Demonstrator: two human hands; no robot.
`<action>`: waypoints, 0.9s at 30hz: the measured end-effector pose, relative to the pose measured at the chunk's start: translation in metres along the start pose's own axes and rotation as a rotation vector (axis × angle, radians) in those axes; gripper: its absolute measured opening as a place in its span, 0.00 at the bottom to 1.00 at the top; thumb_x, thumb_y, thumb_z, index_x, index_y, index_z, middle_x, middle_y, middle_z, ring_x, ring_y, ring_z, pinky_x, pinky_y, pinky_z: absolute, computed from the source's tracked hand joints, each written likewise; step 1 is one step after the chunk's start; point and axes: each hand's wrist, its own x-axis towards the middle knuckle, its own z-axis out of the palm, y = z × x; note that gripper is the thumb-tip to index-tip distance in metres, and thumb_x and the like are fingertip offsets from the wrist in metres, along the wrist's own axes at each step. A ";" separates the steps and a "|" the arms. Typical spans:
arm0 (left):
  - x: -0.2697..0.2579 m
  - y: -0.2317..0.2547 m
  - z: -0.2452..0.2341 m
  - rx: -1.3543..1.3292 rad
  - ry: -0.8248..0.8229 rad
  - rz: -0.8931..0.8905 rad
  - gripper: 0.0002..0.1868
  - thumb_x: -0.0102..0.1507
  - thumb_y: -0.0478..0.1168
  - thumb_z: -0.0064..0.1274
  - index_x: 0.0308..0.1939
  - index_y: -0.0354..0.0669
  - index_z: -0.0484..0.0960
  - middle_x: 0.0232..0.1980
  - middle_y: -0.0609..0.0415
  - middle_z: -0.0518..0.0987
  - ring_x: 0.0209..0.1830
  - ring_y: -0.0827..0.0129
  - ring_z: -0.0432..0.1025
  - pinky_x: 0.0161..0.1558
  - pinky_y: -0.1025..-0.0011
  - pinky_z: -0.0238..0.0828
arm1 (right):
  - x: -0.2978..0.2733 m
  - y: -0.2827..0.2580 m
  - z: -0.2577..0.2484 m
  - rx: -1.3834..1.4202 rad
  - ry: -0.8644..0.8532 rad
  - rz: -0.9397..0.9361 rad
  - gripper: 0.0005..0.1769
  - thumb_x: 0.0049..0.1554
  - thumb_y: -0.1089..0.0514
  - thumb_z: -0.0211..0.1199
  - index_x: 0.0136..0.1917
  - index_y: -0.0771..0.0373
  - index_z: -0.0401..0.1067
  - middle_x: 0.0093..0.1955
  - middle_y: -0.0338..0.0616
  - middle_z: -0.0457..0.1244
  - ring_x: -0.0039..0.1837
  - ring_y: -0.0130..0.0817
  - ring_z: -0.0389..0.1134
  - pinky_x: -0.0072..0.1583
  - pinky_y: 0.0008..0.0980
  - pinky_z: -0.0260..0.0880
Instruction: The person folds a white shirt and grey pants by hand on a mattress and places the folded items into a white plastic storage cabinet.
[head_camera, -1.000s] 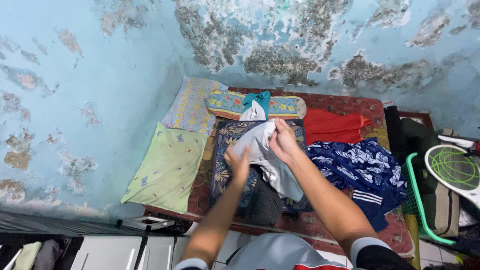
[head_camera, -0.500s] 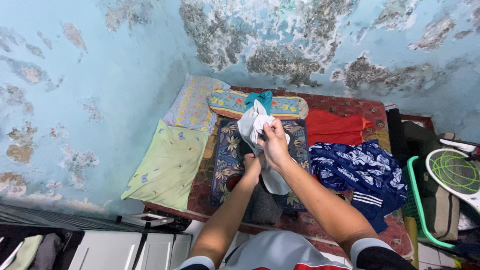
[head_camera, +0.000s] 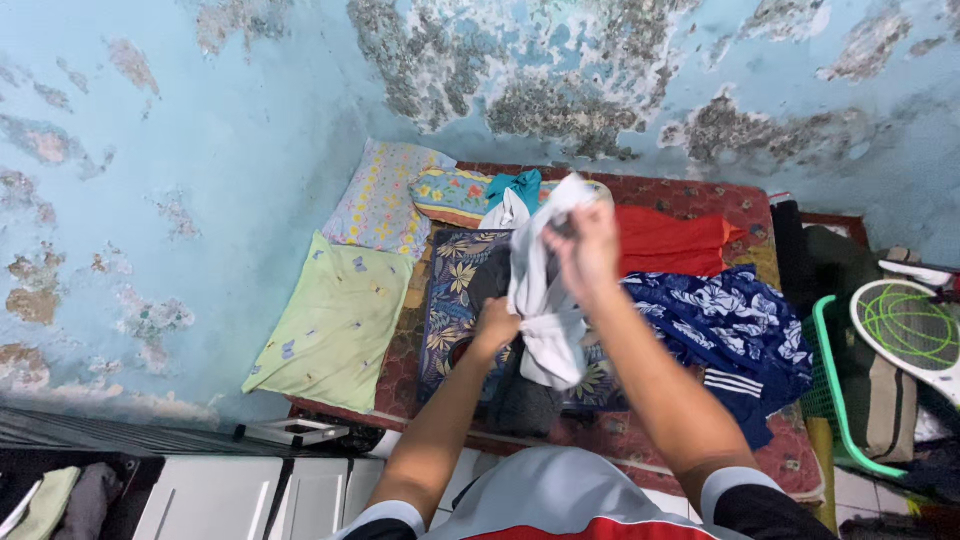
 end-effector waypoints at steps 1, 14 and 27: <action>-0.004 -0.012 -0.007 -0.067 0.021 -0.024 0.20 0.57 0.41 0.52 0.51 0.40 0.86 0.47 0.38 0.83 0.49 0.46 0.76 0.51 0.55 0.73 | 0.009 -0.015 -0.007 0.019 0.015 -0.011 0.04 0.66 0.59 0.52 0.47 0.54 0.63 0.51 0.39 0.63 0.53 0.35 0.67 0.55 0.52 0.75; 0.043 -0.011 -0.159 -1.558 -0.058 -0.109 0.18 0.72 0.38 0.38 0.62 0.33 0.74 0.60 0.44 0.80 0.59 0.57 0.76 0.63 0.57 0.73 | 0.091 -0.139 -0.252 0.045 0.472 -0.127 0.10 0.65 0.51 0.53 0.47 0.58 0.68 0.50 0.42 0.66 0.54 0.39 0.69 0.59 0.45 0.73; 0.078 0.121 -0.169 -1.522 -0.586 0.025 0.20 0.74 0.43 0.51 0.66 0.38 0.70 0.58 0.48 0.79 0.56 0.62 0.76 0.57 0.60 0.76 | -0.019 0.039 -0.066 -0.902 -0.503 -0.055 0.29 0.49 0.57 0.72 0.63 0.63 0.68 0.53 0.43 0.65 0.53 0.27 0.66 0.51 0.30 0.69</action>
